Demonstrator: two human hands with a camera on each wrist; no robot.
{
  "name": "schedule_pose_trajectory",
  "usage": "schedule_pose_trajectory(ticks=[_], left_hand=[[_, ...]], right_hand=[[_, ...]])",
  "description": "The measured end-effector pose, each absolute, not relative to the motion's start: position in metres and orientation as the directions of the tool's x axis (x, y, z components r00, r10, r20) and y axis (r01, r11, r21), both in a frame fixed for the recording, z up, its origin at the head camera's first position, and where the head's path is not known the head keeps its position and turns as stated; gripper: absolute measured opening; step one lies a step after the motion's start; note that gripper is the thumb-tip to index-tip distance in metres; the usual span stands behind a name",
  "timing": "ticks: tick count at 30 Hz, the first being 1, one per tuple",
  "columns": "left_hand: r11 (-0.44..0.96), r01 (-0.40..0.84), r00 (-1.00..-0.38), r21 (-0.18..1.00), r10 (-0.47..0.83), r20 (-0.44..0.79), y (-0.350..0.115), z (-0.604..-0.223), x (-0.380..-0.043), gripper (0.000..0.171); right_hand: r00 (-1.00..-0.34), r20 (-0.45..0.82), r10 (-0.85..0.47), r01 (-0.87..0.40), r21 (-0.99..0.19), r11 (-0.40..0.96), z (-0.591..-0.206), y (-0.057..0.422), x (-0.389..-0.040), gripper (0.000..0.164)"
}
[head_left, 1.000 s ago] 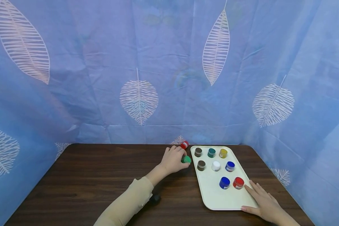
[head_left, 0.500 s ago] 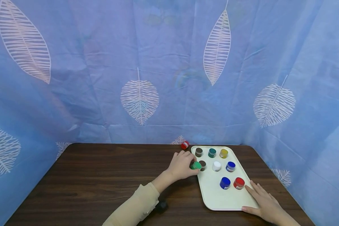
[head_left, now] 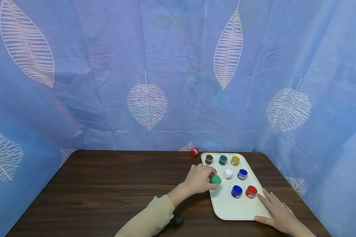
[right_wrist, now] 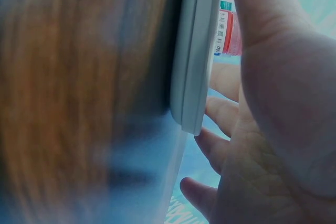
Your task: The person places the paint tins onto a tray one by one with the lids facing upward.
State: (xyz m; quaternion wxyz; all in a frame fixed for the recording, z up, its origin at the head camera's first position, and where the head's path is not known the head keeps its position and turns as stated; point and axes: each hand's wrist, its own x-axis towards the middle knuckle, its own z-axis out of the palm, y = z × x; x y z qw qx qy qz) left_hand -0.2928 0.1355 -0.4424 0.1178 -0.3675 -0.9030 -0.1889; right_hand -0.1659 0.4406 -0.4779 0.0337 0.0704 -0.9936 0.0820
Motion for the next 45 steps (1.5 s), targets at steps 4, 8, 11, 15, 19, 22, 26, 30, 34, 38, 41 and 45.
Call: schedule_pose_trajectory(ticks=[4, 8, 11, 15, 19, 22, 26, 30, 34, 38, 41, 45], left_hand=[[0.658, 0.708, -0.705, 0.256, 0.636, 0.315, 0.142, -0.442, -0.292, 0.027], [0.664, 0.708, -0.705, 0.24, 0.65, 0.282, 0.147, -0.443, -0.29, 0.027], [0.669, 0.71, -0.703, 0.219, 0.663, 0.257, 0.149, -0.444, -0.289, 0.026], [0.672, 0.715, -0.698, 0.192, 0.68, 0.223, 0.152, -0.446, -0.287, 0.025], [0.676, 0.719, -0.695, 0.164, 0.692, 0.196, 0.155, -0.448, -0.286, 0.025], [0.674, 0.722, -0.692, 0.159, 0.699, 0.179, 0.157, -0.45, -0.287, 0.025], [0.671, 0.723, -0.691, 0.165, 0.704, 0.164, 0.158, -0.451, -0.287, 0.024], [0.675, 0.719, -0.695, 0.163, 0.702, 0.158, 0.159, -0.452, -0.288, 0.024], [0.677, 0.72, -0.694, 0.154, 0.702, 0.158, 0.159, -0.454, -0.289, 0.024], [0.68, 0.721, -0.693, 0.132, 0.703, 0.159, 0.159, -0.453, -0.29, 0.025], [0.681, 0.723, -0.69, 0.115, 0.707, 0.157, 0.159, -0.452, -0.29, 0.025], [0.676, 0.731, -0.681, 0.093, 0.715, 0.157, 0.158, -0.449, -0.29, 0.026]], right_hand=[[-0.987, 0.083, -0.136, -0.148, -0.159, 0.976, -0.478, 0.441, -0.166, 0.082], [-0.987, 0.082, -0.135, -0.147, -0.162, 0.976, -0.478, 0.441, -0.166, 0.082], [-0.988, 0.075, -0.133, -0.144, -0.167, 0.975, -0.477, 0.441, -0.166, 0.082], [-0.99, 0.05, -0.13, -0.137, -0.18, 0.974, -0.476, 0.441, -0.167, 0.082], [-0.991, 0.037, -0.132, -0.137, -0.191, 0.972, -0.476, 0.441, -0.166, 0.081], [-0.99, 0.043, -0.135, -0.141, -0.191, 0.972, -0.476, 0.441, -0.166, 0.081], [-0.99, 0.043, -0.135, -0.141, -0.19, 0.972, -0.477, 0.442, -0.166, 0.082], [-0.991, 0.026, -0.131, -0.134, -0.2, 0.971, -0.478, 0.443, -0.167, 0.082], [-0.992, 0.011, -0.125, -0.125, -0.213, 0.969, -0.479, 0.444, -0.168, 0.083], [-0.992, 0.013, -0.127, -0.127, -0.212, 0.969, -0.48, 0.445, -0.168, 0.083], [-0.991, 0.023, -0.128, -0.13, -0.21, 0.969, -0.481, 0.446, -0.168, 0.084], [-0.992, 0.029, -0.126, -0.129, -0.21, 0.969, -0.482, 0.446, -0.168, 0.084]])
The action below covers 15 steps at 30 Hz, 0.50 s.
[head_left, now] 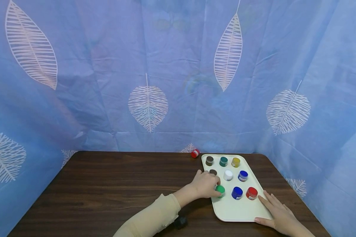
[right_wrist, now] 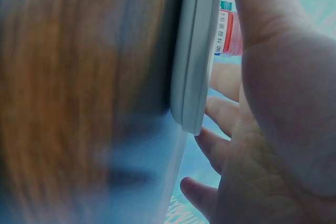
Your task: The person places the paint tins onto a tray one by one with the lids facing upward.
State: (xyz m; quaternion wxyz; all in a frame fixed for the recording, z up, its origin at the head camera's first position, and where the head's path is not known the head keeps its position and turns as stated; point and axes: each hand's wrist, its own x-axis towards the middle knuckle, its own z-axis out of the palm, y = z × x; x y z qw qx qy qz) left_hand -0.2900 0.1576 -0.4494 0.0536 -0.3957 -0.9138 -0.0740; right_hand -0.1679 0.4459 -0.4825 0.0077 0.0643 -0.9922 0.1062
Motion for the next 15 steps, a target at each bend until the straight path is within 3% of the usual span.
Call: schedule_pose_trajectory(ticks=[9, 15], left_hand=[[0.673, 0.739, -0.667, 0.02, 0.729, 0.152, 0.146, -0.438, -0.289, 0.04], [0.663, 0.748, -0.649, -0.012, 0.736, 0.191, 0.134, -0.431, -0.295, 0.036]], right_hand=[[-0.991, 0.021, -0.131, -0.133, -0.211, 0.969, -0.48, 0.444, -0.167, 0.083], [-0.99, 0.041, -0.135, -0.141, -0.191, 0.972, -0.478, 0.442, -0.166, 0.082]])
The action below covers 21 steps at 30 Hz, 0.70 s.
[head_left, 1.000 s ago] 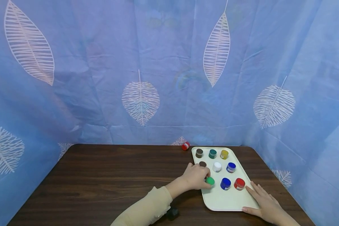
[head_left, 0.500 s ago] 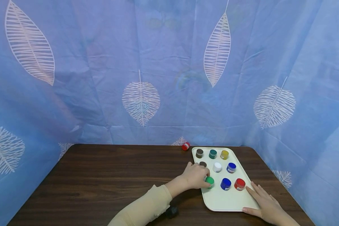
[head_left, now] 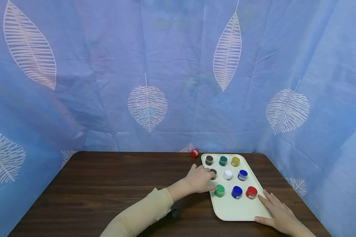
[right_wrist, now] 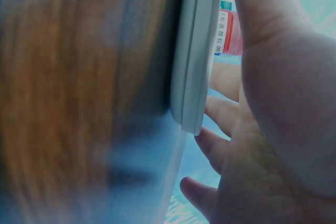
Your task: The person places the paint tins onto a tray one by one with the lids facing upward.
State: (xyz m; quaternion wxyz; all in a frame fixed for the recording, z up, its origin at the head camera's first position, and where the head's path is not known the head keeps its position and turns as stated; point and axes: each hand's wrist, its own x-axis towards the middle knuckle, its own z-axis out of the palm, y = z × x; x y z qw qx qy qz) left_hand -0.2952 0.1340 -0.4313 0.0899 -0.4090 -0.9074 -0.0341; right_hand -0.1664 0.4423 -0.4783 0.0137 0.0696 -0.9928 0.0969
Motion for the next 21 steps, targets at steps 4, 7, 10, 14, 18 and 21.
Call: schedule_pose_trajectory(ticks=[4, 7, 10, 14, 18, 21], left_hand=[[0.672, 0.741, -0.655, -0.01, 0.725, 0.214, 0.127, -0.429, -0.304, 0.032], [0.684, 0.729, -0.662, -0.013, 0.71, 0.24, 0.122, -0.428, -0.313, 0.031], [0.694, 0.72, -0.664, -0.015, 0.695, 0.275, 0.118, -0.428, -0.322, 0.029], [0.712, 0.702, -0.67, -0.016, 0.667, 0.324, 0.114, -0.427, -0.334, 0.027], [0.737, 0.676, -0.694, 0.012, 0.63, 0.349, 0.111, -0.431, -0.347, 0.025], [0.757, 0.653, -0.714, 0.04, 0.596, 0.367, 0.111, -0.437, -0.356, 0.022]], right_hand=[[-0.989, 0.057, -0.137, -0.145, -0.184, 0.972, -0.478, 0.442, -0.166, 0.081], [-0.989, 0.064, -0.135, -0.145, -0.188, 0.971, -0.48, 0.443, -0.167, 0.082], [-0.987, 0.082, -0.142, -0.155, -0.178, 0.972, -0.481, 0.443, -0.167, 0.082], [-0.984, 0.099, -0.147, -0.162, -0.167, 0.972, -0.481, 0.443, -0.166, 0.082], [-0.984, 0.103, -0.145, -0.161, -0.174, 0.972, -0.481, 0.443, -0.165, 0.081], [-0.984, 0.107, -0.144, -0.161, -0.175, 0.971, -0.481, 0.442, -0.164, 0.081]])
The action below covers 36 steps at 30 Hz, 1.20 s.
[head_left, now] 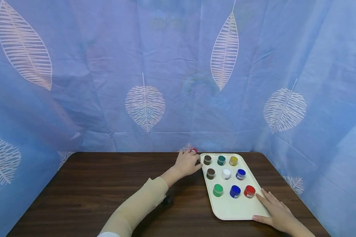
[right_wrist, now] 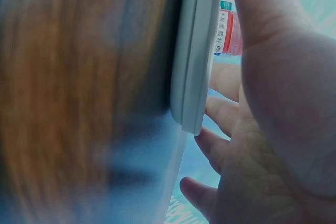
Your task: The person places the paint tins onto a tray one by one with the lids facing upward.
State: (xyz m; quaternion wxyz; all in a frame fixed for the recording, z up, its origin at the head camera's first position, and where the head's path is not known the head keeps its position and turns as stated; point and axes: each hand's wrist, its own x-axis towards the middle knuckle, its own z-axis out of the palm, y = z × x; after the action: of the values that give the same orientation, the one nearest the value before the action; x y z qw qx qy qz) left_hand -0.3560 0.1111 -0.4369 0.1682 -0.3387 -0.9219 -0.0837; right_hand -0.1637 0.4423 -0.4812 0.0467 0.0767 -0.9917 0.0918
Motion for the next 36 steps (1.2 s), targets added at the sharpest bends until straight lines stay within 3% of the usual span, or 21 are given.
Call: schedule_pose_trajectory(ticks=[10, 23, 36], left_hand=[[0.839, 0.534, -0.799, 0.103, 0.461, 0.385, 0.116, -0.449, -0.384, 0.026], [0.914, 0.364, -0.894, 0.177, 0.291, 0.34, 0.136, -0.455, -0.41, 0.037], [0.953, 0.284, -0.919, 0.111, 0.237, 0.314, 0.141, -0.457, -0.425, 0.039]], right_hand=[[-0.99, 0.056, -0.129, -0.138, -0.199, 0.97, -0.478, 0.441, -0.163, 0.081], [-0.986, 0.096, -0.134, -0.151, -0.193, 0.97, -0.48, 0.441, -0.161, 0.081], [-0.987, 0.103, -0.127, -0.145, -0.19, 0.971, -0.478, 0.438, -0.161, 0.082]])
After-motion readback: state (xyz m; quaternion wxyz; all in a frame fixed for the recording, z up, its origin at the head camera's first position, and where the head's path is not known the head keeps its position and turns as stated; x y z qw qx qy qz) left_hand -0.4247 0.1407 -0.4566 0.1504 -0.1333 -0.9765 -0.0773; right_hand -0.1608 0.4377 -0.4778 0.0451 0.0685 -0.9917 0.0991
